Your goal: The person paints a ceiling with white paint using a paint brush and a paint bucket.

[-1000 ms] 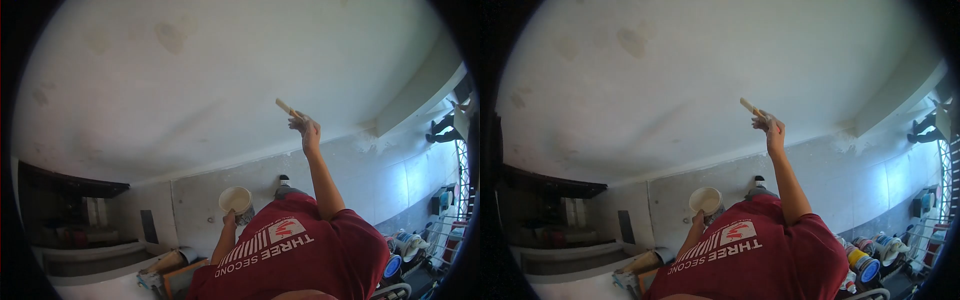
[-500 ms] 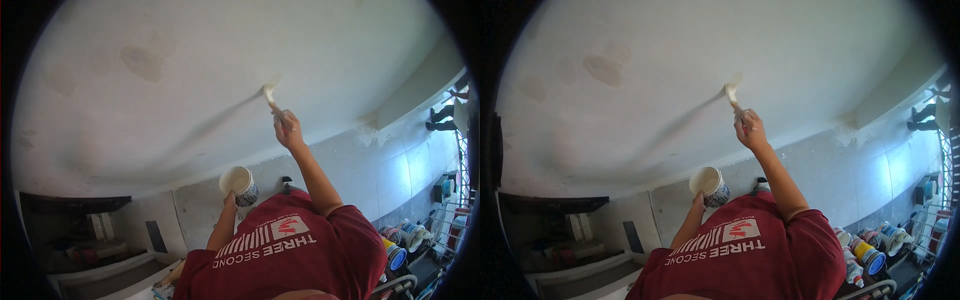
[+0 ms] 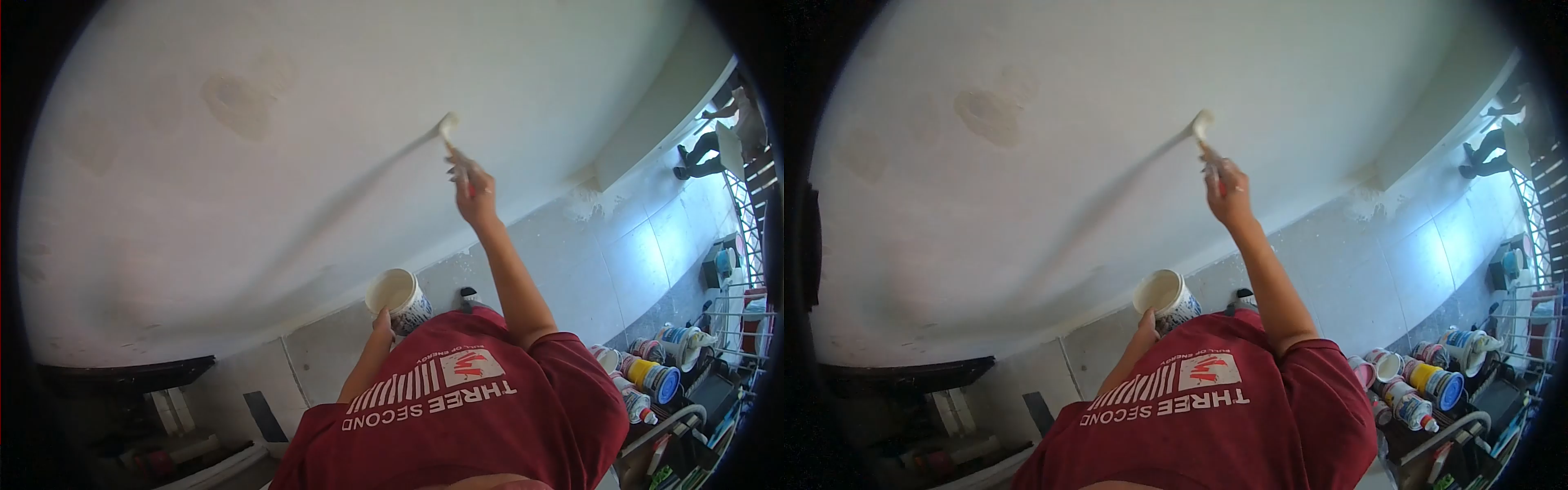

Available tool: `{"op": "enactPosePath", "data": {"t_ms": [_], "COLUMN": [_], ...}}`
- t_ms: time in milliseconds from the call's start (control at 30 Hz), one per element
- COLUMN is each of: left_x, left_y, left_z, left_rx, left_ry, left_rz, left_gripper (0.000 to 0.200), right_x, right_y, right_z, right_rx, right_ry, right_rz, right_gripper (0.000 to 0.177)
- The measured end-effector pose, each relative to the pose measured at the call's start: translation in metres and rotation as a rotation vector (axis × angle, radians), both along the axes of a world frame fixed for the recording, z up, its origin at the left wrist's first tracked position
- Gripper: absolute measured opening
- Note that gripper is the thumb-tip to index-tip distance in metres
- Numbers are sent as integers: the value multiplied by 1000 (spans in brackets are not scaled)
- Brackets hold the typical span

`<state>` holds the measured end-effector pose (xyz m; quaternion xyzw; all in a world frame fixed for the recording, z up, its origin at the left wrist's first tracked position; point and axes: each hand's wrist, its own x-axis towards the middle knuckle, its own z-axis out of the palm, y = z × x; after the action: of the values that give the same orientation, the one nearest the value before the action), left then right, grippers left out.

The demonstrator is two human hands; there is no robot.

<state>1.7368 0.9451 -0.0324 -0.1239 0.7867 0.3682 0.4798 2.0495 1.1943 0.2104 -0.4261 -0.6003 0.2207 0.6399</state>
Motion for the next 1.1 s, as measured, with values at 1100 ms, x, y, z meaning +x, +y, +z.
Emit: {"op": "enactPosePath", "data": {"t_ms": [1100], "left_x": [27], "left_y": [-22], "left_z": [-6], "left_rx": [28], "left_ry": [-47], "left_rz": [209], "left_gripper": [37], "right_x": [10], "right_y": [-8], "right_z": [0], "right_rx": [-6], "right_ry": [126], "right_rz": [-136], "right_gripper": [29]}}
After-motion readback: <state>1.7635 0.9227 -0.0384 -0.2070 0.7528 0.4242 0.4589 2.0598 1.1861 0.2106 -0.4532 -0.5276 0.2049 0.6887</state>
